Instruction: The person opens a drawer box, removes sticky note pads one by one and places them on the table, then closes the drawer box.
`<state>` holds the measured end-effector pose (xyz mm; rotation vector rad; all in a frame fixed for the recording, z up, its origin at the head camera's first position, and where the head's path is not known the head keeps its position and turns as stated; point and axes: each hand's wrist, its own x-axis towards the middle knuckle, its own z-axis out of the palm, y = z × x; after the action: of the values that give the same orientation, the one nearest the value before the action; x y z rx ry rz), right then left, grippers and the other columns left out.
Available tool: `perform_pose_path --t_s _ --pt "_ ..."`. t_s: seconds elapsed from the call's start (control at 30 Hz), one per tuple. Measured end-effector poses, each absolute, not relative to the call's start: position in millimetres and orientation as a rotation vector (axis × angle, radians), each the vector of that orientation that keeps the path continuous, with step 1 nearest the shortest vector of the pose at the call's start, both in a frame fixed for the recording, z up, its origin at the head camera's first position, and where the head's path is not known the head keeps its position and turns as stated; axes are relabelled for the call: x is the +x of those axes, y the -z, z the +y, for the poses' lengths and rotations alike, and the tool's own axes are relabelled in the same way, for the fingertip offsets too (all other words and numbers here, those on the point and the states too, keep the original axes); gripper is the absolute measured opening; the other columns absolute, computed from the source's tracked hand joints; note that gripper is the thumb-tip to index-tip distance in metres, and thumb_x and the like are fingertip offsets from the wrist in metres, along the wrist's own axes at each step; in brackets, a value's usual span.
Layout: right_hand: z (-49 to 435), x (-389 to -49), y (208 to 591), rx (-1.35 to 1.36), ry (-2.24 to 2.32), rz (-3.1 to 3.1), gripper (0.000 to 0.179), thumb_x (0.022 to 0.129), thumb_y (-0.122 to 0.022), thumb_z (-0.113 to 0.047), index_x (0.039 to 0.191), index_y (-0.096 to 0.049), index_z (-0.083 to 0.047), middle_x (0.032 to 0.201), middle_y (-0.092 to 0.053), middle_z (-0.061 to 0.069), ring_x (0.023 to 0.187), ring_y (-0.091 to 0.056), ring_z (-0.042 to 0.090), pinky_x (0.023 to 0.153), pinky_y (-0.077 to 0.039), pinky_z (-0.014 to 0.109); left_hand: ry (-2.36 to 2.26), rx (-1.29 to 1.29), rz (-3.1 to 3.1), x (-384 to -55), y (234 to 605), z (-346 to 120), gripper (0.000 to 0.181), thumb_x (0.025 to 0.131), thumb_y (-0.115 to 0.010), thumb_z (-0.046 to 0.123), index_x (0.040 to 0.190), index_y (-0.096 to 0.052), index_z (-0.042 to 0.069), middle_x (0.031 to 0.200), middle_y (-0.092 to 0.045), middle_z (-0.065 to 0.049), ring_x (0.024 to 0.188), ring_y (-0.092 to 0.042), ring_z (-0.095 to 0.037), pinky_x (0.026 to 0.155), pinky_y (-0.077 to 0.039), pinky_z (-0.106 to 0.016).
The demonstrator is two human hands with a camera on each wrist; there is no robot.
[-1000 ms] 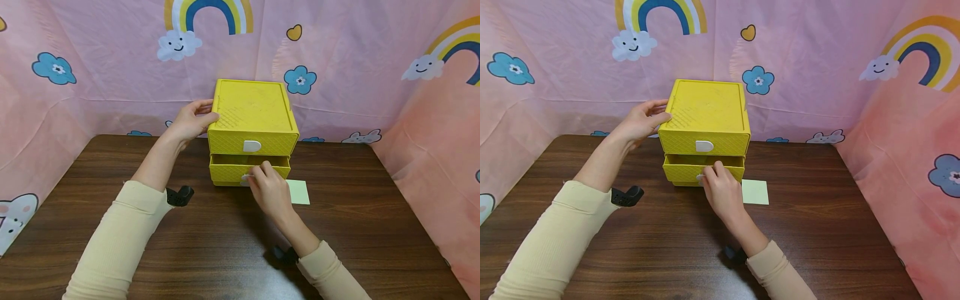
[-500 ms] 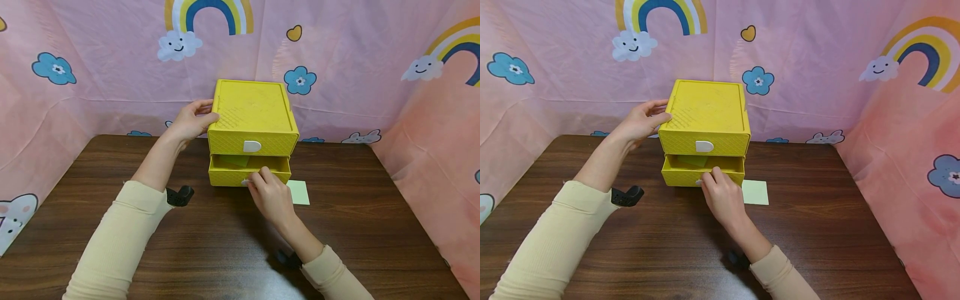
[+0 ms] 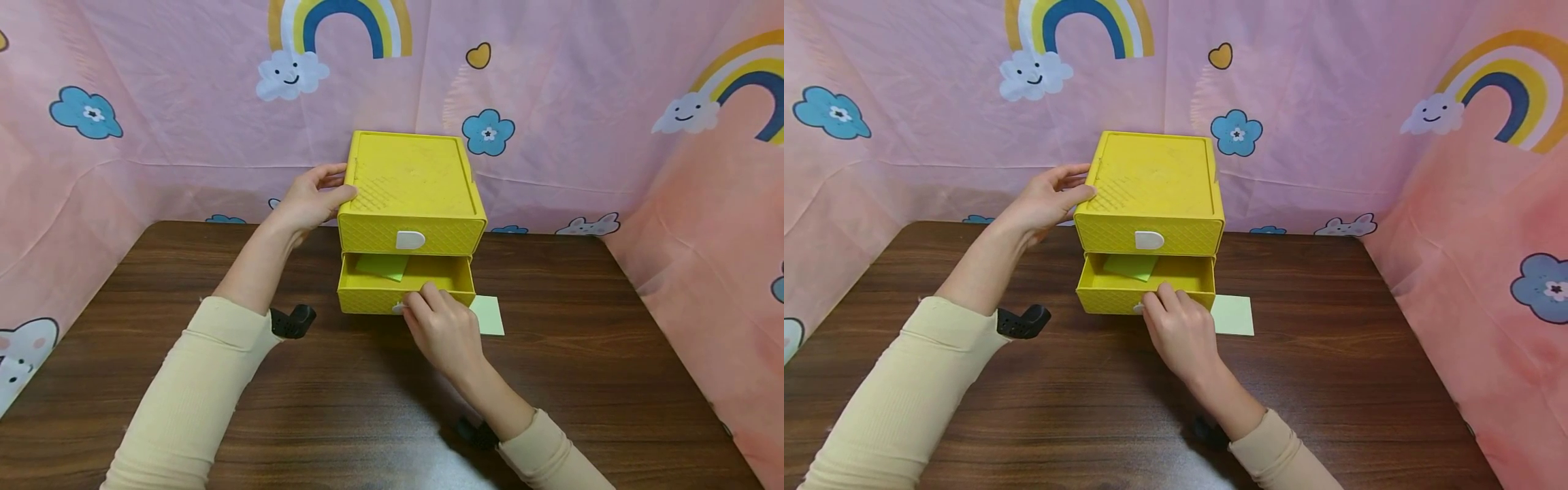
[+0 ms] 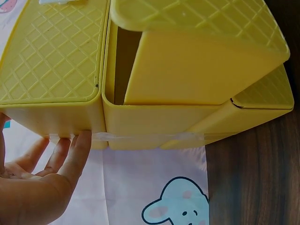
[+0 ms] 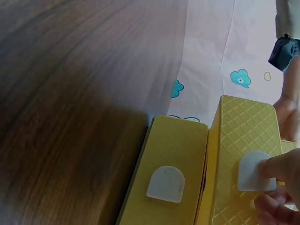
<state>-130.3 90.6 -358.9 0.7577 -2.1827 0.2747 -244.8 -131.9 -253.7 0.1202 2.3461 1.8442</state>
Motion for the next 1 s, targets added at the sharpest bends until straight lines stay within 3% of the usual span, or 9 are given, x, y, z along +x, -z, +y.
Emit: perform_pose_path --t_s 0.53,1.0 --pt "93 -118 359 0.814 -0.215 -2.140 0.006 0.084 -0.066 -0.016 0.084 -0.062 -0.011 0.072 -0.050 0.000 0.052 -0.044 0.015 0.040 -0.036 0.023 -1.847 0.111 2.354 -245 255 -131 0.055 0.092 -0.056 0.021 0.142 -0.035 0.019 0.141 -0.037 -0.006 0.114 -0.051 -0.022 0.089 -0.050 -0.034" --pt "93 -104 354 0.867 -0.217 -2.044 0.021 0.095 -0.046 -0.012 0.080 -0.060 -0.008 0.067 -0.046 0.000 0.048 -0.036 0.013 0.038 -0.025 0.018 -1.845 0.112 2.355 -245 254 -131 0.056 0.092 -0.056 0.021 0.143 -0.034 0.019 0.141 -0.036 -0.007 0.115 -0.051 -0.022 0.090 -0.049 -0.034"
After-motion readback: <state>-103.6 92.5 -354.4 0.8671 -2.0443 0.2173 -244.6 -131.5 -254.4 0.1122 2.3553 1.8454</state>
